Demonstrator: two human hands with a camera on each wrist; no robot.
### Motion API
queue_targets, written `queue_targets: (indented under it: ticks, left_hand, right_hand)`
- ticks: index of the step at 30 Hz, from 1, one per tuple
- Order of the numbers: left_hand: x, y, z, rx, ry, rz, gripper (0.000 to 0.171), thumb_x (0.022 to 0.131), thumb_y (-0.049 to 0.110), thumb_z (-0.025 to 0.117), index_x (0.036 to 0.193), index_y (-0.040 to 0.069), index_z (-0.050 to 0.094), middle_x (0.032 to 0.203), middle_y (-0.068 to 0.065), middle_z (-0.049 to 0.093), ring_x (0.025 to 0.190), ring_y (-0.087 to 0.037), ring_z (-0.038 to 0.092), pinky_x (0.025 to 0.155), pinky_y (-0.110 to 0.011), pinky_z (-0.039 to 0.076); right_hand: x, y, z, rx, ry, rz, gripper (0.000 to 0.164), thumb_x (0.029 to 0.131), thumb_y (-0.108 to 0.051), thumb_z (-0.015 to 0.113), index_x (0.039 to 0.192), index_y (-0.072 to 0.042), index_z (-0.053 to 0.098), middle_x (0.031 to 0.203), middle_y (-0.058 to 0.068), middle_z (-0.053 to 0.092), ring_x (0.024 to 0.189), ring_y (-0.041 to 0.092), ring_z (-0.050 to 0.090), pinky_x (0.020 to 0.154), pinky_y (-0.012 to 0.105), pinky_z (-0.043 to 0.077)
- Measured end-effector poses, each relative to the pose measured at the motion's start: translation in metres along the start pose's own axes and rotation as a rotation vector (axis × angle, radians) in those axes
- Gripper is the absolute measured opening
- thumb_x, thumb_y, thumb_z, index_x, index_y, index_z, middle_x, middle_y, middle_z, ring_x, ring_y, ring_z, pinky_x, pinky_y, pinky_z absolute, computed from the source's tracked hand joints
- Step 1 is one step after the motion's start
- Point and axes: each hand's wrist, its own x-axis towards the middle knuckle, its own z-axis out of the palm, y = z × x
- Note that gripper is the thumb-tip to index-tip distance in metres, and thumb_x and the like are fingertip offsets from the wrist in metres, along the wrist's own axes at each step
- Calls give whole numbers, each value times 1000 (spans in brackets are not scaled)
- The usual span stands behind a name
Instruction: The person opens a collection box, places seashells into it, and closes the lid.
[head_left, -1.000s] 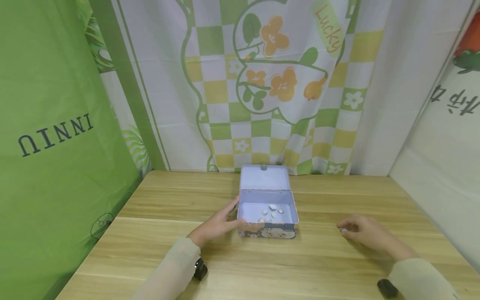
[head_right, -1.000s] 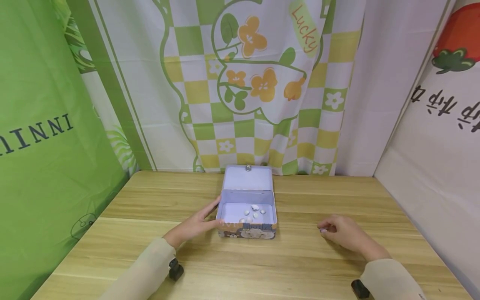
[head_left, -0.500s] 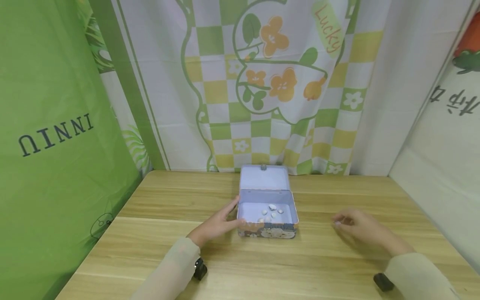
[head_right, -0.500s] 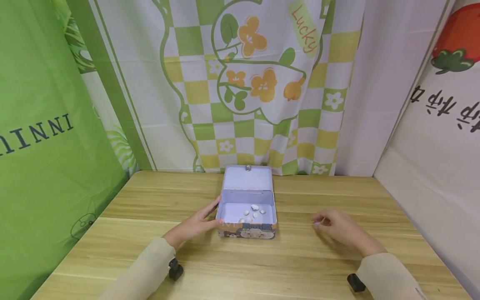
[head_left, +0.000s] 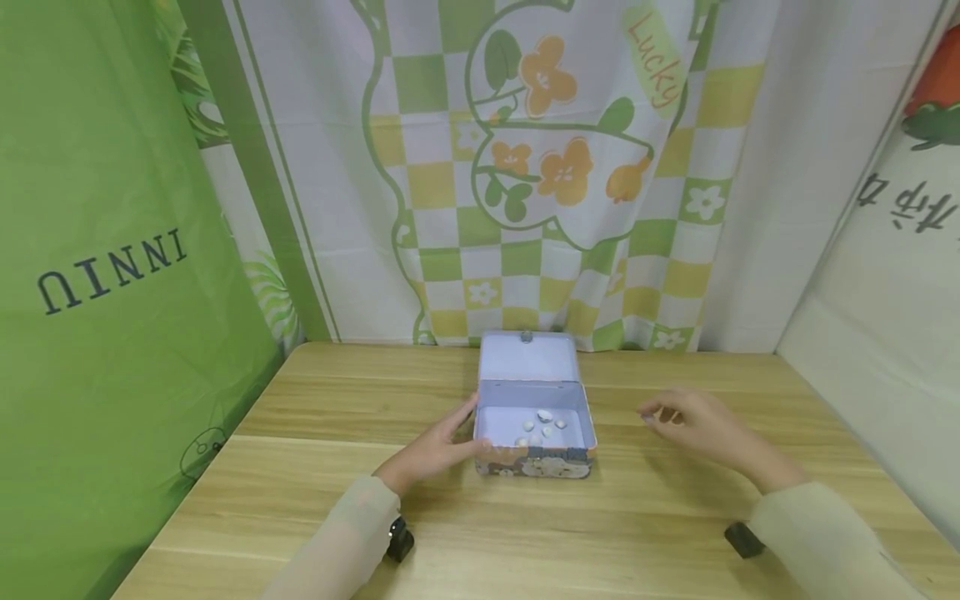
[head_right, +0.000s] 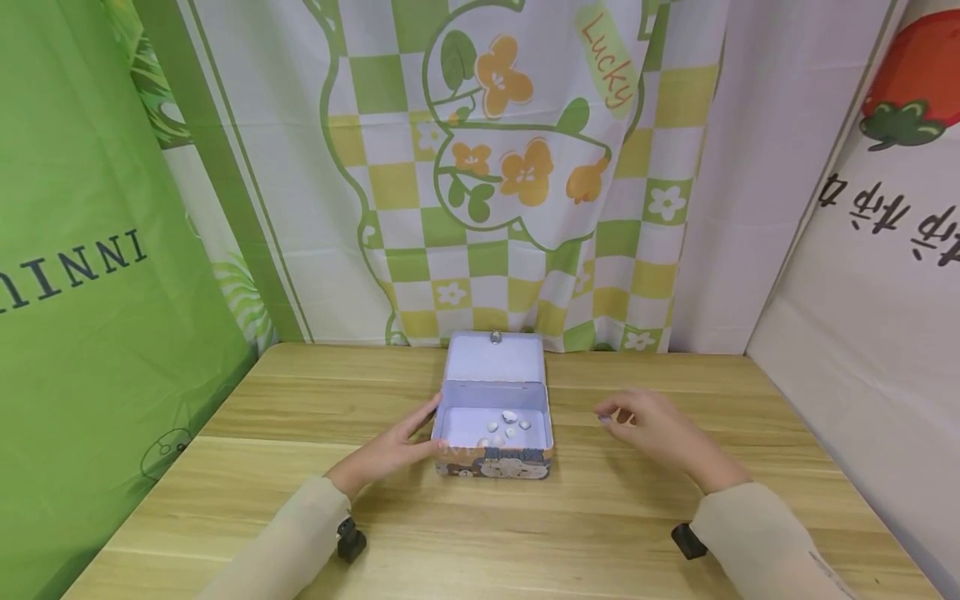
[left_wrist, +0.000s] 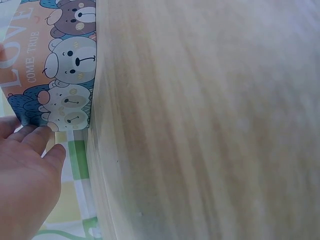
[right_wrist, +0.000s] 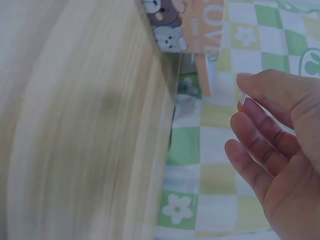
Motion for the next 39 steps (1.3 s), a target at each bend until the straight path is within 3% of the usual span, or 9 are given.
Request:
queue_targets:
  ticks: [5,15,22,31,39]
  left_hand:
    - [0,0,0,-9,1,-7,91,96,50,63,163,22,8,167,4,6,151,-28,10,117,-57,19]
    - [1,-2,1,-6,8,-10,90,96,49,64,163,24,9,166,3,8,151,-30,11,117,-58,20]
    - [1,-4,2,3,16,-6,87,98,44,64,163,24,10,166,3,8,151,-30,12,117,-58,20]
    - [3,-5,3,-12,10,-13,89,96,49,64,163,26,10,166,3,9,150,-30,14,116,-58,23]
    - [-1,-1,1,-41,-4,-37,88,97,50,63,163,27,8,167,1,8,150,-33,12,114,-64,22]
  right_hand:
    - [11,-13,1,-2,-8,18,14,92,-13,74,106,-11,75,99,-6,68,86,18,64,74,36,57]
    - [33,-32,19,15,21,-31,15,89,-10,76,105,-12,76,93,-7,65,83,17,63,68,29,55]
    - [55,-46,37,112,-4,-90,17,89,-7,75,106,-8,76,97,-2,66,82,13,61,67,26,55]
    - [81,-64,61,153,-34,-179,18,90,-7,74,108,-7,75,97,0,66,83,17,62,75,40,58]
    - [100,-76,83,189,-71,-201,19,91,-8,73,110,-5,74,99,1,67,86,20,63,79,35,58]
